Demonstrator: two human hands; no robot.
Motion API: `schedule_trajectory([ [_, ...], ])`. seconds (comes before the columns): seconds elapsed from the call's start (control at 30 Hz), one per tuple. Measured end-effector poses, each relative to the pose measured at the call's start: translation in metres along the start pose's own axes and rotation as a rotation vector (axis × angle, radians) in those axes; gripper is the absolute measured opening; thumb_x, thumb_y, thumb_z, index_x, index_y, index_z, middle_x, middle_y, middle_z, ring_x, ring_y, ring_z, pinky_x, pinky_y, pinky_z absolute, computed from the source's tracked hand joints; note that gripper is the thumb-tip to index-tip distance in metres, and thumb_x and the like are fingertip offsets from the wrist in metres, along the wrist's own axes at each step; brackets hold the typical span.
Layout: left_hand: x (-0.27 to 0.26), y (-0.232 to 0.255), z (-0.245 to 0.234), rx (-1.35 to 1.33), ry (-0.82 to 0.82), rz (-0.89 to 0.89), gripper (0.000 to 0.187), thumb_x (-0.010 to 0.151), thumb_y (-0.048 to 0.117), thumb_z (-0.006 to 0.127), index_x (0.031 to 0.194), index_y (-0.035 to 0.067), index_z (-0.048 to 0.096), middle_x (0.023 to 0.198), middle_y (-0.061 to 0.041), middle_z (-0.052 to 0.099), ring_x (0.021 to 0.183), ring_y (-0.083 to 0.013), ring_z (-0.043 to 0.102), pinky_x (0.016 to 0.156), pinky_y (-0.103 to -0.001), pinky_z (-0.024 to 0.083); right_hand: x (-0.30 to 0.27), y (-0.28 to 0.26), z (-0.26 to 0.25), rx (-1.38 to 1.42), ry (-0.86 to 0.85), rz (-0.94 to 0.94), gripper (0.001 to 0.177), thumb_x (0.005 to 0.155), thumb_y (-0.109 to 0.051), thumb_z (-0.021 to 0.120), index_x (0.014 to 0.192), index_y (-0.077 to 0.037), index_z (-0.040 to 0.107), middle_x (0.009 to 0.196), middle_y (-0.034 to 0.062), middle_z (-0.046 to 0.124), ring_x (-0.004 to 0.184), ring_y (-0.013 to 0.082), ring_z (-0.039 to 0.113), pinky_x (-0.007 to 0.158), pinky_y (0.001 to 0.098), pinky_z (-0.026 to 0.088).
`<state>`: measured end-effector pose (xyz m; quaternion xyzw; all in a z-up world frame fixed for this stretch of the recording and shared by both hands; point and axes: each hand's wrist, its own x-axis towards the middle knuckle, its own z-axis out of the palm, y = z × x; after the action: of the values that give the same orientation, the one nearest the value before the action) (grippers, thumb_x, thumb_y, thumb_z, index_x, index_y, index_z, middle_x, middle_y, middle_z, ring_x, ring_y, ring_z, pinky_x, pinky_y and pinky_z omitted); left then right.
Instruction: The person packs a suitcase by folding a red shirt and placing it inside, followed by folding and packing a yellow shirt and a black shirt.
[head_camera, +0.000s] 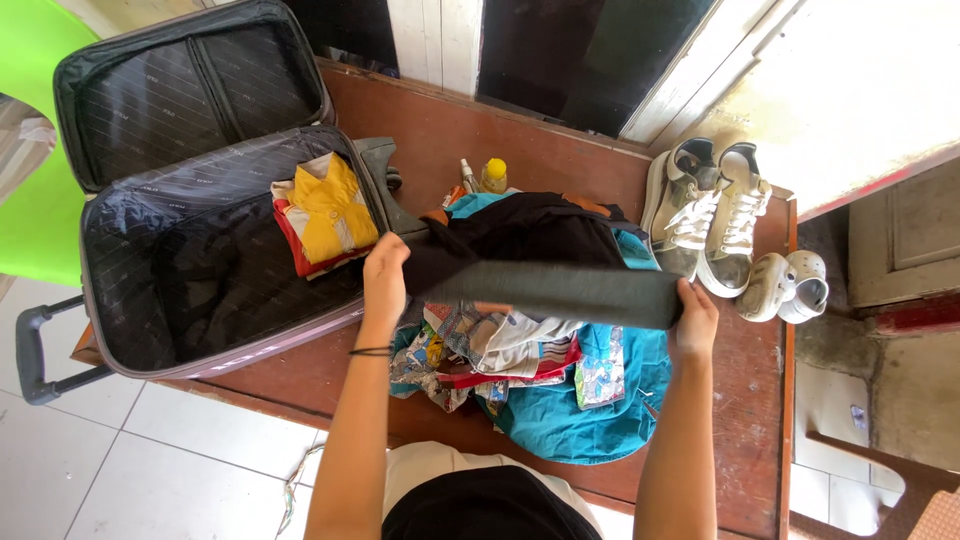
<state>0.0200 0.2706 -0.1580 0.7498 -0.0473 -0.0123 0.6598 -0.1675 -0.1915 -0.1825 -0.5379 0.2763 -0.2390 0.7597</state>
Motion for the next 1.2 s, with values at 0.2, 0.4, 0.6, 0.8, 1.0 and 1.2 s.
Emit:
schedule_trajectory([
  [0.2,-0.022,-0.013,-0.007,0.674,-0.615,-0.305,0.049,0.098,0.043,0.066,0.109,-0.005,0.072,0.098,-0.02,0.07,0.089,-0.0281,0.067,0.084,-0.038,0.05,-0.01,0.011,-0.019,-0.361,-0.066,0.449,0.042,0.099,-0.023,0.069,0.121,0.013,0.066,0.1,0.0131,0.072,0.08,0.0197,0.069,0.068,0.0313,0.055],
  [0.4,-0.024,-0.033,-0.02,0.32,-0.513,-0.256,0.059,0.091,0.044,0.064,0.122,-0.007,0.065,0.115,-0.022,0.076,0.106,-0.0344,0.069,0.093,-0.043,0.054,-0.02,0.003,-0.041,-0.125,-0.071,0.295,0.051,0.092,-0.029,0.071,0.128,0.007,0.065,0.108,0.0088,0.076,0.097,0.0188,0.07,0.082,0.0311,0.054],
  [0.6,-0.023,-0.115,-0.024,0.513,-0.628,-0.241,0.077,0.097,0.048,0.079,0.135,-0.011,0.047,0.132,-0.026,0.055,0.122,-0.0315,0.054,0.096,-0.041,0.044,-0.019,0.021,-0.039,-1.068,0.07,0.126,0.042,0.084,-0.025,0.082,0.119,-0.003,0.072,0.103,0.0142,0.075,0.097,0.0276,0.07,0.086,0.0384,0.052],
  [0.8,-0.032,-0.084,0.011,0.159,-0.247,-0.51,0.048,0.099,0.04,0.065,0.111,-0.007,0.068,0.094,-0.014,0.063,0.086,-0.0211,0.058,0.081,-0.038,0.049,-0.047,0.016,0.095,-0.915,0.038,-0.623,0.015,0.097,-0.021,0.074,0.109,-0.012,0.077,0.107,0.0104,0.075,0.091,0.0242,0.074,0.08,0.0362,0.058],
  [1.0,-0.053,-0.014,0.04,-0.034,-0.047,-0.064,0.026,0.092,0.021,0.071,0.105,0.0,0.063,0.086,-0.003,0.068,0.079,-0.0087,0.059,0.071,-0.03,0.049,-0.073,0.012,0.245,-0.361,-0.564,0.399,0.036,0.088,-0.024,0.067,0.118,-0.004,0.07,0.095,0.0026,0.079,0.058,0.0176,0.075,0.043,0.023,0.044],
  [1.2,-0.06,0.013,0.033,0.0,-0.071,-0.006,0.022,0.101,0.02,0.066,0.104,0.0,0.057,0.08,-0.005,0.056,0.074,-0.0091,0.05,0.067,-0.029,0.045,-0.062,0.069,0.275,-0.364,-0.433,0.441,0.038,0.094,-0.018,0.074,0.114,0.014,0.068,0.088,0.0179,0.067,0.058,0.0251,0.069,0.041,0.0279,0.039],
])
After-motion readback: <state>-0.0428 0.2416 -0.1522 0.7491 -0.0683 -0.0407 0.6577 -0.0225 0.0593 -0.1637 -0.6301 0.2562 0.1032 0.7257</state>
